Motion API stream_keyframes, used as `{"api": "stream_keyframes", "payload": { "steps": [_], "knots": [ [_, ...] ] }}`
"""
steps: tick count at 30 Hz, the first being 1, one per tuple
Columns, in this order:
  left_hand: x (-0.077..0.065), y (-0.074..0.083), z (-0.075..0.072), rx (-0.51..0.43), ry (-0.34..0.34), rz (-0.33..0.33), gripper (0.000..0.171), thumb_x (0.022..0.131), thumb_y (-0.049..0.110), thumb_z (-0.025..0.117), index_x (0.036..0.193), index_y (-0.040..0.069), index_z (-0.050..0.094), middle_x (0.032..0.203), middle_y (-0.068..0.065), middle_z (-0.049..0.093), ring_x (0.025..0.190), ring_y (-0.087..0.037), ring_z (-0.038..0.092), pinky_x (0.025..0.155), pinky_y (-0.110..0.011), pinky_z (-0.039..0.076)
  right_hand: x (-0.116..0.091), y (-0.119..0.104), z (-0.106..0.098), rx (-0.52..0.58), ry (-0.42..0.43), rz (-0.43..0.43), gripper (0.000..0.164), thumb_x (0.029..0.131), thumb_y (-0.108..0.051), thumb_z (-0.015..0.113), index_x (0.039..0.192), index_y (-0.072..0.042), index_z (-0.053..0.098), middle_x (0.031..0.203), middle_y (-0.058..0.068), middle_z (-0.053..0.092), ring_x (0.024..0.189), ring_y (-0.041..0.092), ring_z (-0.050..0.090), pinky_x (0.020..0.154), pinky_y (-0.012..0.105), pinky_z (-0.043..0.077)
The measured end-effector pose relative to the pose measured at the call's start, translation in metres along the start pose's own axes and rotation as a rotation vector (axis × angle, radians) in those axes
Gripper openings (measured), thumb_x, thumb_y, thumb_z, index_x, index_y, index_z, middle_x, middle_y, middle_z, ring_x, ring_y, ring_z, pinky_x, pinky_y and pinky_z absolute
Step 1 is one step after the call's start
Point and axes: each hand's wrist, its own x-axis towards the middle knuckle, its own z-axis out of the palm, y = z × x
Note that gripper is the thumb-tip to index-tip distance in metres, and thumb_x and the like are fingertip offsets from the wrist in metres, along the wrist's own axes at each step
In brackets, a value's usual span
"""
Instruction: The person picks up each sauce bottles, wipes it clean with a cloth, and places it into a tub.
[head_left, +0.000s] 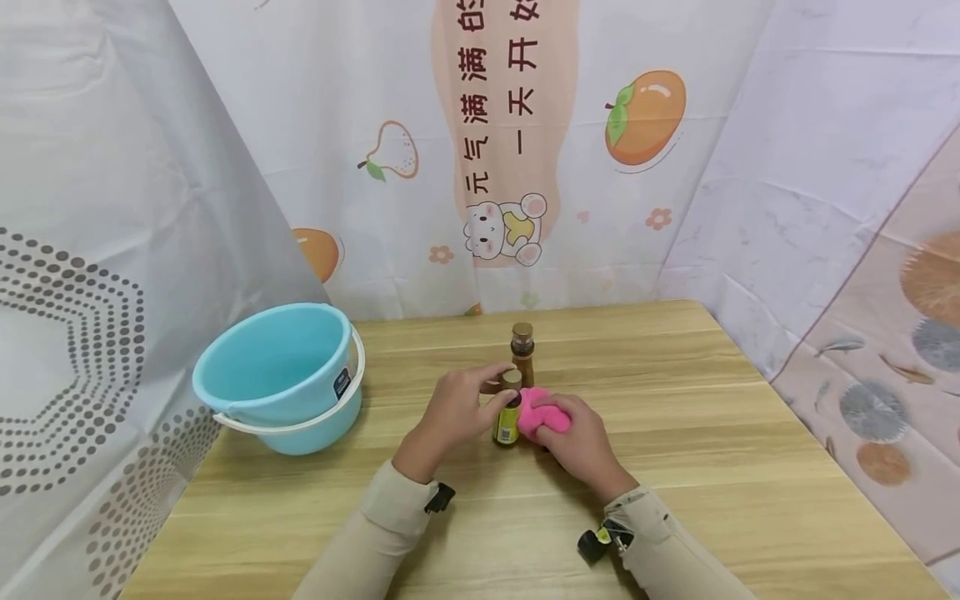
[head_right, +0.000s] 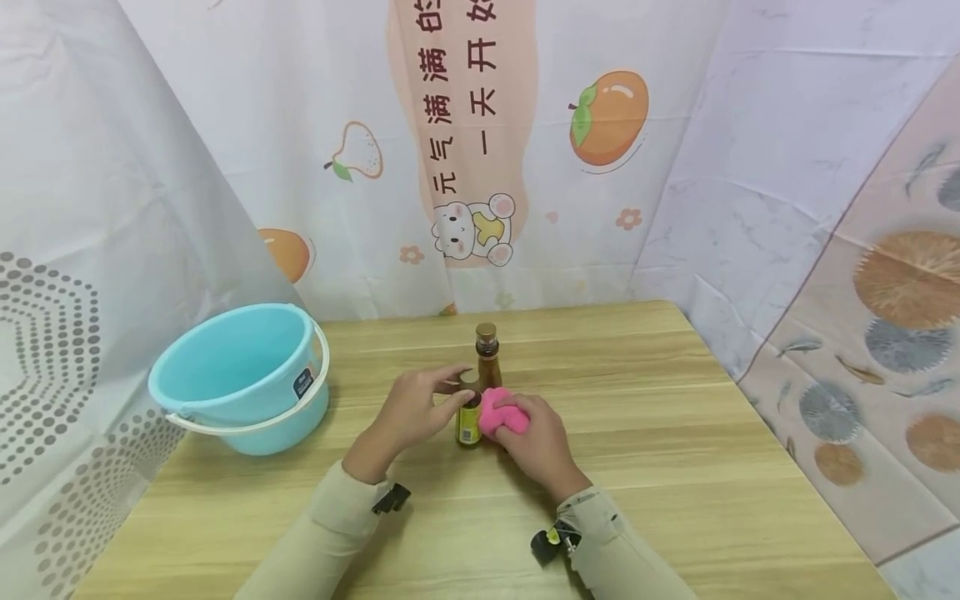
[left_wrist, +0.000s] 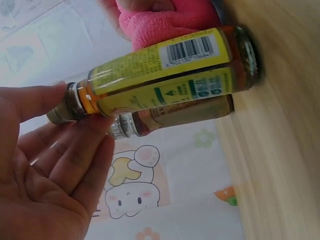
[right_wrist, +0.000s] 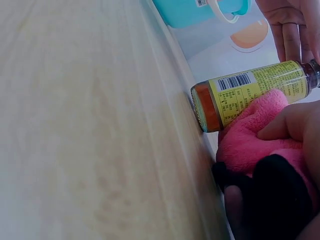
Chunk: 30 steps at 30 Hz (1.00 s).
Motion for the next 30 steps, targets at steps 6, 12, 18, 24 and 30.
{"api": "stream_keyframes", "payload": {
  "steps": [6, 12, 18, 24, 30],
  "knots": [
    [0.0013, -0.0002, 0.0003, -0.121, -0.011, -0.042, 0.038, 0.098, 0.027, 0.073, 0.132, 0.011, 0.07, 0.121, -0.008, 0.076, 0.098, -0.016, 0.078, 0.075, -0.026, 0.062, -0.0001, 0.0004, -0.0013, 0.049, 0.048, 0.002, 0.034, 0.082, -0.018, 0.085, 0.114, -0.026, 0.076, 0.123, 0.002, 0.069, 0.107, 0.021, 0.064, 0.088, 0.036, 0.054],
    [0.0003, 0.001, 0.0017, -0.217, 0.016, -0.061, 0.033, 0.097, 0.021, 0.075, 0.128, 0.01, 0.071, 0.128, -0.01, 0.073, 0.1, -0.021, 0.078, 0.086, -0.037, 0.064, -0.0003, -0.0025, -0.0029, 0.164, 0.095, -0.063, 0.035, 0.084, -0.012, 0.082, 0.114, -0.029, 0.075, 0.121, 0.001, 0.068, 0.099, 0.021, 0.062, 0.079, 0.033, 0.056],
    [0.0009, 0.0028, 0.004, -0.265, 0.021, -0.075, 0.035, 0.096, 0.016, 0.074, 0.129, 0.003, 0.07, 0.126, -0.011, 0.071, 0.101, -0.023, 0.077, 0.086, -0.034, 0.064, 0.0004, -0.0034, -0.0036, 0.273, 0.159, -0.129, 0.034, 0.085, -0.01, 0.085, 0.114, -0.025, 0.076, 0.126, 0.001, 0.067, 0.099, 0.019, 0.06, 0.075, 0.026, 0.055],
    [0.0002, 0.005, 0.0061, -0.228, 0.028, -0.083, 0.035, 0.096, 0.017, 0.075, 0.128, 0.004, 0.071, 0.119, -0.011, 0.067, 0.098, -0.02, 0.076, 0.085, -0.028, 0.063, -0.0001, -0.0055, -0.006, 0.365, 0.176, -0.198, 0.041, 0.086, -0.008, 0.085, 0.124, -0.017, 0.074, 0.134, 0.005, 0.063, 0.103, 0.021, 0.059, 0.077, 0.025, 0.056],
    [-0.0001, 0.0047, 0.0081, -0.271, 0.021, -0.113, 0.034, 0.096, 0.013, 0.074, 0.126, 0.001, 0.065, 0.118, -0.014, 0.065, 0.102, -0.026, 0.076, 0.085, -0.031, 0.064, -0.0031, -0.0074, -0.0091, 0.415, 0.12, -0.231, 0.041, 0.096, -0.009, 0.075, 0.135, -0.016, 0.068, 0.148, 0.005, 0.055, 0.114, 0.019, 0.059, 0.084, 0.021, 0.058]
  ]
}}
